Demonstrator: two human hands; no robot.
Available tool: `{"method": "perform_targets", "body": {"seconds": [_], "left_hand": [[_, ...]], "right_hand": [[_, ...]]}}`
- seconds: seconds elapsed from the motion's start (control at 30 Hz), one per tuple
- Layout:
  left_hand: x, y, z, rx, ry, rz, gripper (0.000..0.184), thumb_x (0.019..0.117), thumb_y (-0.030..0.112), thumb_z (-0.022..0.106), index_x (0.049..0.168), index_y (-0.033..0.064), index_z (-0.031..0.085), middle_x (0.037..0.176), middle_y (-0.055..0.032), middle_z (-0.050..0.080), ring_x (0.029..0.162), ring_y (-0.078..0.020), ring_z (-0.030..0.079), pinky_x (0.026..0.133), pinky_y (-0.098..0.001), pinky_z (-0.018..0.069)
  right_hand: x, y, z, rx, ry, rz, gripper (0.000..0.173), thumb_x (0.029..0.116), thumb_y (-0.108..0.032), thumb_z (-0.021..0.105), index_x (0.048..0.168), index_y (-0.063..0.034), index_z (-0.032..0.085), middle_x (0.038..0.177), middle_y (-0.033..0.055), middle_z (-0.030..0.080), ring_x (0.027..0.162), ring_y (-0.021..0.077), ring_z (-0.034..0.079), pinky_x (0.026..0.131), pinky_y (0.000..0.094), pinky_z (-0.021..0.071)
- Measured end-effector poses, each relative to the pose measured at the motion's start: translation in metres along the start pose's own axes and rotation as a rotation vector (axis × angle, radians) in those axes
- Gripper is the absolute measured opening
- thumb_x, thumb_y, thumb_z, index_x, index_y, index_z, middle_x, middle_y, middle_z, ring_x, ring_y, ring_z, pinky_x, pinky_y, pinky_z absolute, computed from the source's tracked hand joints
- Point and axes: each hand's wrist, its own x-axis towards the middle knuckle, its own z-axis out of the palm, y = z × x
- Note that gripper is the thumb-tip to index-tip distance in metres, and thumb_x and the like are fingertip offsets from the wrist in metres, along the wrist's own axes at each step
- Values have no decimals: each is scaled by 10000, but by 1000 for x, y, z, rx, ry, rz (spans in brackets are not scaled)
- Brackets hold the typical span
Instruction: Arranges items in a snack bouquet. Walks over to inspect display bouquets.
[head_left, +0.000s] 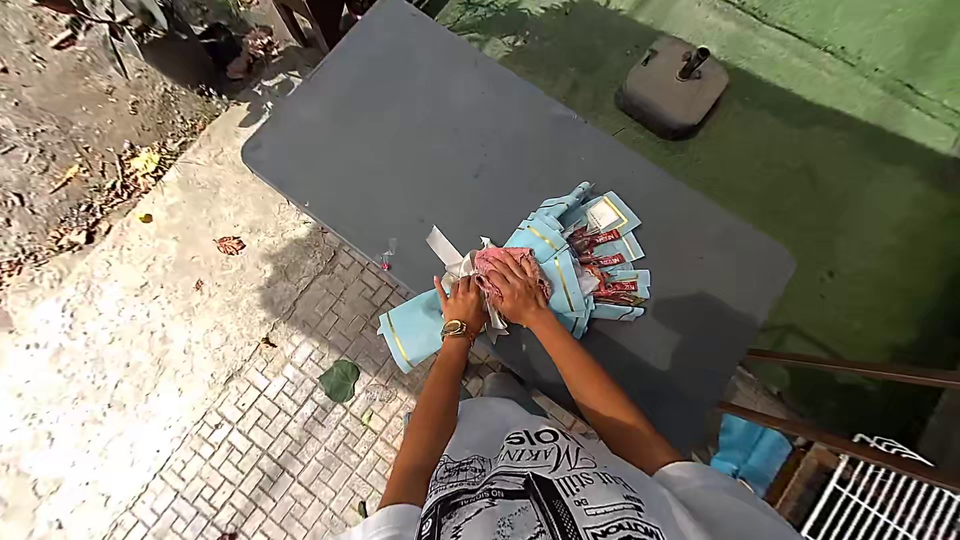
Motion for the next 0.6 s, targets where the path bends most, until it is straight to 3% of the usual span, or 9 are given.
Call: {"method": "perform_targets", "body": {"seconds": [0.2,0.33,0.53,0.6], "left_hand": [[1,-3,4,-43,36,24,863,835,362,825,1559,129,416,1556,-149,462,1484,-350,361,1206,-693,-27],[2,-6,8,-51,52,35,888,816,351,845,1561,135,414,1557,-152,461,1489,-347,356,1208,-690,-27],[5,-8,15,-39,94,49,889,797,324,862,1548,118,433,1538,-161,481,1474,-354,380,1210,-692,-6],[5,-9,14,-12,101,60,901,787,325,866,1547,111,433,1533,-166,485,1460,-365,397,1207,-696,-4]], "right_hand": [[7,21,-9,-117,105,27,379,946,-253,588,1198,3,708,1416,196,609,1396,442,477,1117,690,301],[17,49,-32,-203,164,80,410,963,-278,501,1104,49,705,1184,252,698,1189,496,598,1005,691,382],[36,86,-72,-292,198,80,437,940,-284,504,922,123,662,935,318,687,975,524,647,880,641,441],[36,94,-94,-276,274,228,445,958,-273,480,914,135,650,940,335,686,976,520,660,874,632,452]]}}
